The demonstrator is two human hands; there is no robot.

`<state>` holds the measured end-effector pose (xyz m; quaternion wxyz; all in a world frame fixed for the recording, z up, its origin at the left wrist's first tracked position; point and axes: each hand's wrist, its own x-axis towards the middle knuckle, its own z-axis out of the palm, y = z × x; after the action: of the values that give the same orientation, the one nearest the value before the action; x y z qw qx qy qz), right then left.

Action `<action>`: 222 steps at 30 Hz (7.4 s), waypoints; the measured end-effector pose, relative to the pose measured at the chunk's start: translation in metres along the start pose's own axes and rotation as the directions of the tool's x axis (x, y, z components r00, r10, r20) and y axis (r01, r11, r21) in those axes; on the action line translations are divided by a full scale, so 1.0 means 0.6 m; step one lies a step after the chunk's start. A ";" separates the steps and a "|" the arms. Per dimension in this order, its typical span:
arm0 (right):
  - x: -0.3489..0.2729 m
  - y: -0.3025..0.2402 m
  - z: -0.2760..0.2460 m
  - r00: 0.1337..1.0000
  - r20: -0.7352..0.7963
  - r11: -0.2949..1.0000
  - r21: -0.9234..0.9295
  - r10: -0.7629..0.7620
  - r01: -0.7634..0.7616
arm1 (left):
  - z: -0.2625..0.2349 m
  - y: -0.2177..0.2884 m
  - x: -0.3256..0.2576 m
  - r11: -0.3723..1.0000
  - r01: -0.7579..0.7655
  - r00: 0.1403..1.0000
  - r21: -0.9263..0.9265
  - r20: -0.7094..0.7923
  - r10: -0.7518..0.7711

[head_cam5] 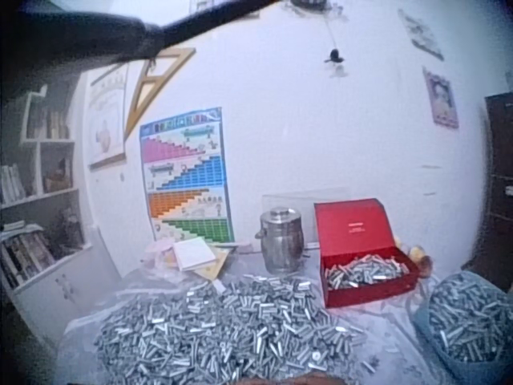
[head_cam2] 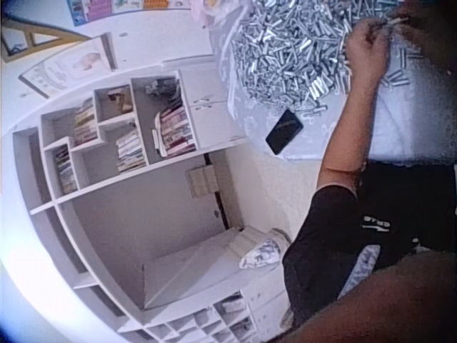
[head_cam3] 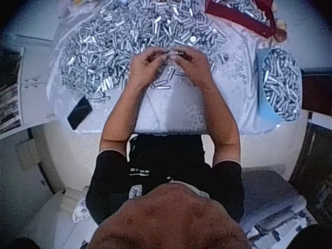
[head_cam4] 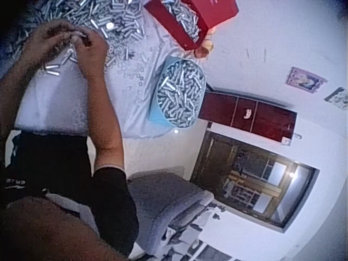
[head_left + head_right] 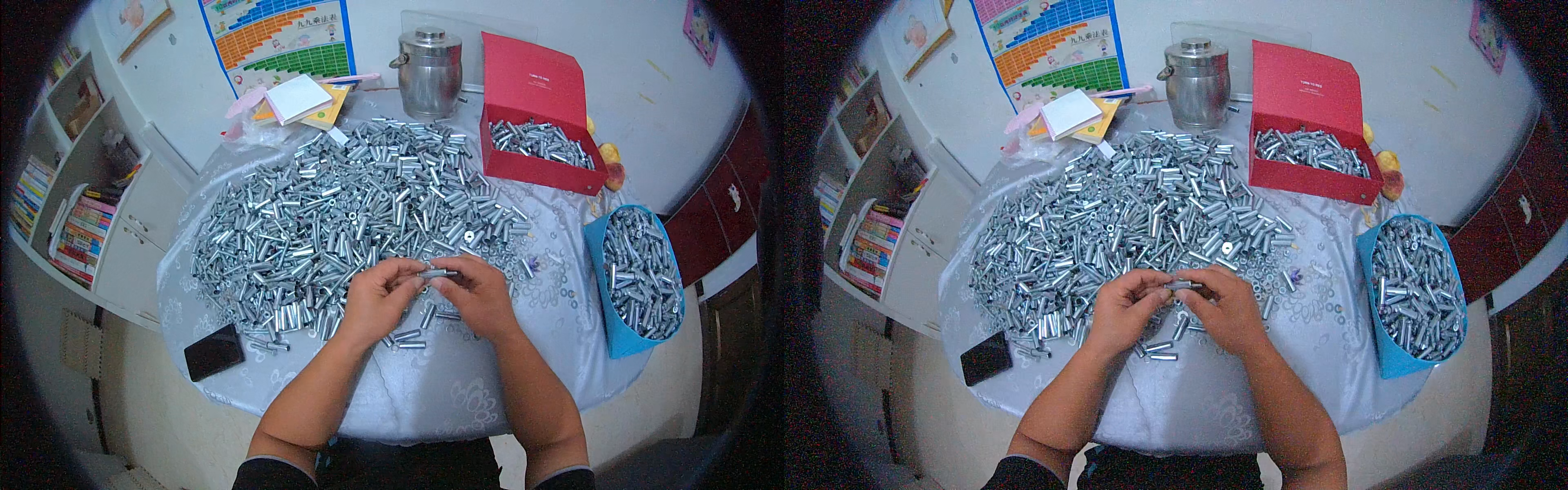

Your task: The person repeatedly picks up a metal bolt and a washer from a large pile on the table, threads the washer onto the bolt, and places the assembled unit into a blue container. The person continues this repetitive assembly process throughout the clip.

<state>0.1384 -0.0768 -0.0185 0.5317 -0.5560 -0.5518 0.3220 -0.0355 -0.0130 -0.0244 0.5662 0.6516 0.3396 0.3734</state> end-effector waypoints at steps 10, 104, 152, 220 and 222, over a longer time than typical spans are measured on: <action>0.003 0.003 -0.003 0.988 -0.076 0.960 0.258 0.133 -0.109 | 0.002 0.017 0.004 0.986 0.089 0.996 -0.141 0.043 -0.083; 0.012 0.029 -0.079 0.999 -0.029 0.782 -0.623 -0.037 0.010 | -0.001 0.010 0.013 0.717 0.274 0.938 -0.641 0.011 -0.348; 0.009 -0.007 -0.036 0.969 0.001 0.733 0.654 0.246 -0.187 | 0.014 0.008 0.004 0.795 0.220 0.972 -0.566 0.061 -0.226; 0.011 -0.018 -0.028 0.949 -0.224 0.975 0.047 0.220 -0.215 | 0.013 0.008 0.009 0.799 0.176 0.967 -0.575 -0.049 -0.249; 0.010 -0.024 -0.028 0.944 -0.177 0.955 0.161 0.277 -0.250 | 0.013 0.007 0.009 0.802 0.187 0.965 -0.567 -0.047 -0.259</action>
<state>0.1517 -0.0774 0.0004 0.5726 -0.6165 -0.3935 0.3704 -0.0262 -0.0128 -0.0201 0.7495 0.3895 0.3242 0.4260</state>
